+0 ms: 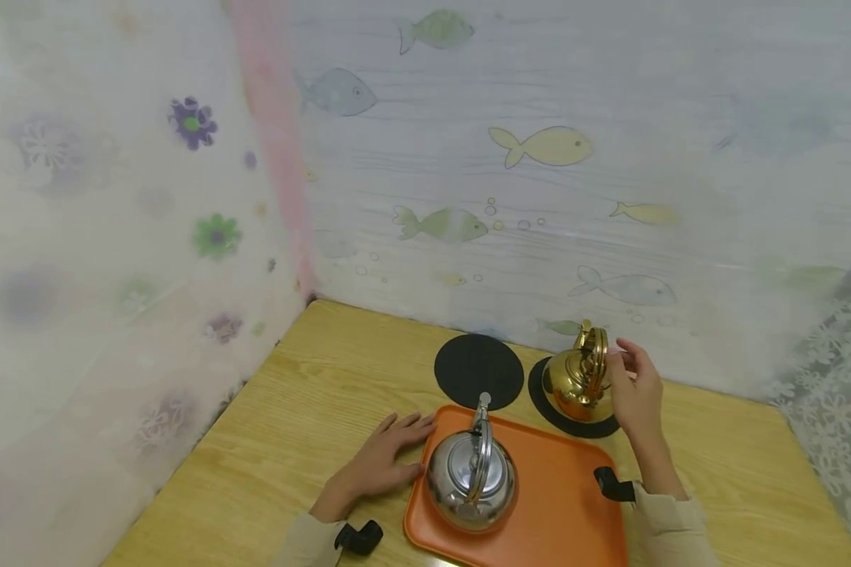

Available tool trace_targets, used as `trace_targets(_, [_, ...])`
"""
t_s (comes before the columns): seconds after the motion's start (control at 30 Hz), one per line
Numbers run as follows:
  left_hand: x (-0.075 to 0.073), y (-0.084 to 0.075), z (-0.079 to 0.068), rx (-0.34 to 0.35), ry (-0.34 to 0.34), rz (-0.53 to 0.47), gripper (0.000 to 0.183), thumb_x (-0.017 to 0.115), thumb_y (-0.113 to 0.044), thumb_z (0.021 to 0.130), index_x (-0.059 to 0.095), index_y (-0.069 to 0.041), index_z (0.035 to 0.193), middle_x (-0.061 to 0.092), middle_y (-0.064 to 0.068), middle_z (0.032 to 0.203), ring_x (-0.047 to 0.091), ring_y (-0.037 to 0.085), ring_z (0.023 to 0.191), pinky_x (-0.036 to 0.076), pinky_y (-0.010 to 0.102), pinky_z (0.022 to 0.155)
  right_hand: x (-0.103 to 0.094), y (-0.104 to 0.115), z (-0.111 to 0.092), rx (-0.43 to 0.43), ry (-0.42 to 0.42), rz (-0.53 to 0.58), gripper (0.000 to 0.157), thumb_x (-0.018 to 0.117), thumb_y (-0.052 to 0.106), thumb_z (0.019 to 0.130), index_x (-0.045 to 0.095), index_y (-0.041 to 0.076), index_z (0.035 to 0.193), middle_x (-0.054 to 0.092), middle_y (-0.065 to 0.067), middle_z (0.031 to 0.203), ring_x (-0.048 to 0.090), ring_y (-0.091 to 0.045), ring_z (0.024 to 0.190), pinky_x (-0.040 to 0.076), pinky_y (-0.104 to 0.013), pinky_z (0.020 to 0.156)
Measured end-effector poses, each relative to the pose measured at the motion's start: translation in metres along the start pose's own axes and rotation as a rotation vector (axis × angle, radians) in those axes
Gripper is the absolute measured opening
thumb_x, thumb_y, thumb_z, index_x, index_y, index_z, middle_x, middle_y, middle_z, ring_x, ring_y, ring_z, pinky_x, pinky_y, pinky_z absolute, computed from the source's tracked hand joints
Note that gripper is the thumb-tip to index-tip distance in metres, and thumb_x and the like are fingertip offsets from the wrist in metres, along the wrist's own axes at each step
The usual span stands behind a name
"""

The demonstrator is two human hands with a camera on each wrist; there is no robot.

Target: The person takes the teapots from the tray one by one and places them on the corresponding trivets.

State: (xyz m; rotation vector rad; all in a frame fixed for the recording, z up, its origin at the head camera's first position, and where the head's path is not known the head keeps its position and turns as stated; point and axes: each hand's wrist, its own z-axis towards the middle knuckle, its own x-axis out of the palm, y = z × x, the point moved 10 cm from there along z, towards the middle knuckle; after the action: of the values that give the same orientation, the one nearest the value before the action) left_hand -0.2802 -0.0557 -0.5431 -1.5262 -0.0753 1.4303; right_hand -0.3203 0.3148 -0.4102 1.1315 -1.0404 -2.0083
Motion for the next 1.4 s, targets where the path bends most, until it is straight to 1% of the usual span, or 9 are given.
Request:
trace_targets(0.1, [-0.002,0.001,0.000,0.000,-0.006,0.006,0.064,0.064,-0.042,0.094,0.052,-0.016,0.151,0.044,-0.001,0.159,0.034,0.032,0.151,0.012,0.063,0.123,-0.004,0.024,-0.011,-0.080,-0.037,-0.005,0.046,0.053,0.021,0.105,0.051,-0.001,0.145,0.058,-0.016,0.126,0.052,-0.022,0.118,0.043,-0.032,0.103])
trace_targets(0.2, [-0.002,0.001,0.000,0.004,-0.004,0.012,0.064,0.063,-0.041,0.094,0.052,-0.014,0.151,0.044,0.001,0.159,0.034,0.034,0.150,0.013,0.064,0.122,-0.005,0.051,-0.027,-0.180,-0.055,-0.001,0.045,0.057,0.011,0.101,0.052,-0.005,0.143,0.056,-0.024,0.132,0.048,-0.033,0.124,0.037,-0.035,0.107])
trace_targets(0.37, [-0.002,0.000,-0.001,0.015,0.000,0.011,0.064,0.063,-0.041,0.094,0.052,-0.013,0.151,0.045,0.003,0.158,0.035,0.035,0.150,0.014,0.066,0.121,0.003,0.084,-0.060,-0.269,-0.061,0.013,0.040,0.062,0.001,0.096,0.058,-0.005,0.135,0.060,-0.020,0.127,0.050,-0.014,0.117,0.034,-0.013,0.097])
trace_targets(0.5, [0.002,0.000,0.000,-0.001,0.012,-0.002,0.065,0.064,-0.040,0.093,0.051,-0.015,0.152,0.044,0.001,0.159,0.033,0.032,0.151,0.012,0.064,0.123,0.017,0.098,-0.088,-0.272,-0.014,0.042,0.038,0.063,-0.002,0.096,0.060,-0.002,0.134,0.061,-0.015,0.127,0.048,-0.001,0.114,0.036,-0.009,0.094])
trace_targets(0.6, [0.004,0.001,0.000,-0.006,0.012,-0.005,0.065,0.064,-0.041,0.093,0.051,-0.016,0.152,0.044,-0.001,0.159,0.033,0.031,0.152,0.012,0.063,0.123,0.026,0.102,-0.106,-0.258,0.010,0.067,0.036,0.063,-0.003,0.096,0.062,-0.001,0.132,0.063,-0.013,0.124,0.053,-0.003,0.112,0.039,-0.008,0.092])
trace_targets(0.73, [0.004,0.001,0.000,-0.003,0.005,-0.001,0.065,0.064,-0.041,0.093,0.052,-0.017,0.151,0.044,-0.002,0.159,0.033,0.031,0.151,0.013,0.064,0.123,0.043,0.098,-0.121,-0.204,0.044,0.085,0.028,0.064,-0.001,0.097,0.067,0.001,0.124,0.068,-0.008,0.117,0.060,-0.004,0.105,0.045,-0.007,0.090])
trace_targets(0.93, [0.002,0.002,0.001,-0.004,0.010,0.012,0.065,0.064,-0.042,0.093,0.051,-0.017,0.152,0.043,-0.003,0.159,0.033,0.030,0.152,0.013,0.062,0.124,0.061,0.082,-0.143,-0.038,0.109,0.098,0.020,0.061,0.011,0.102,0.069,0.003,0.118,0.070,-0.006,0.117,0.058,-0.002,0.104,0.045,-0.007,0.091])
trace_targets(1.27, [0.002,0.000,0.000,-0.007,0.015,0.015,0.065,0.064,-0.043,0.093,0.051,-0.019,0.152,0.044,-0.003,0.159,0.034,0.030,0.151,0.013,0.062,0.123,0.087,0.071,-0.168,0.172,0.355,0.367,0.034,0.049,0.013,0.107,0.059,-0.011,0.129,0.069,-0.021,0.114,0.069,-0.011,0.091,0.059,-0.023,0.082])
trace_targets(1.4, [0.000,0.001,0.000,-0.007,0.012,0.014,0.065,0.063,-0.043,0.093,0.051,-0.018,0.152,0.043,-0.003,0.159,0.034,0.031,0.151,0.013,0.063,0.123,0.093,0.068,-0.173,0.252,0.415,0.380,0.036,0.049,0.017,0.108,0.061,-0.009,0.129,0.070,-0.016,0.110,0.069,-0.014,0.089,0.059,-0.024,0.081])
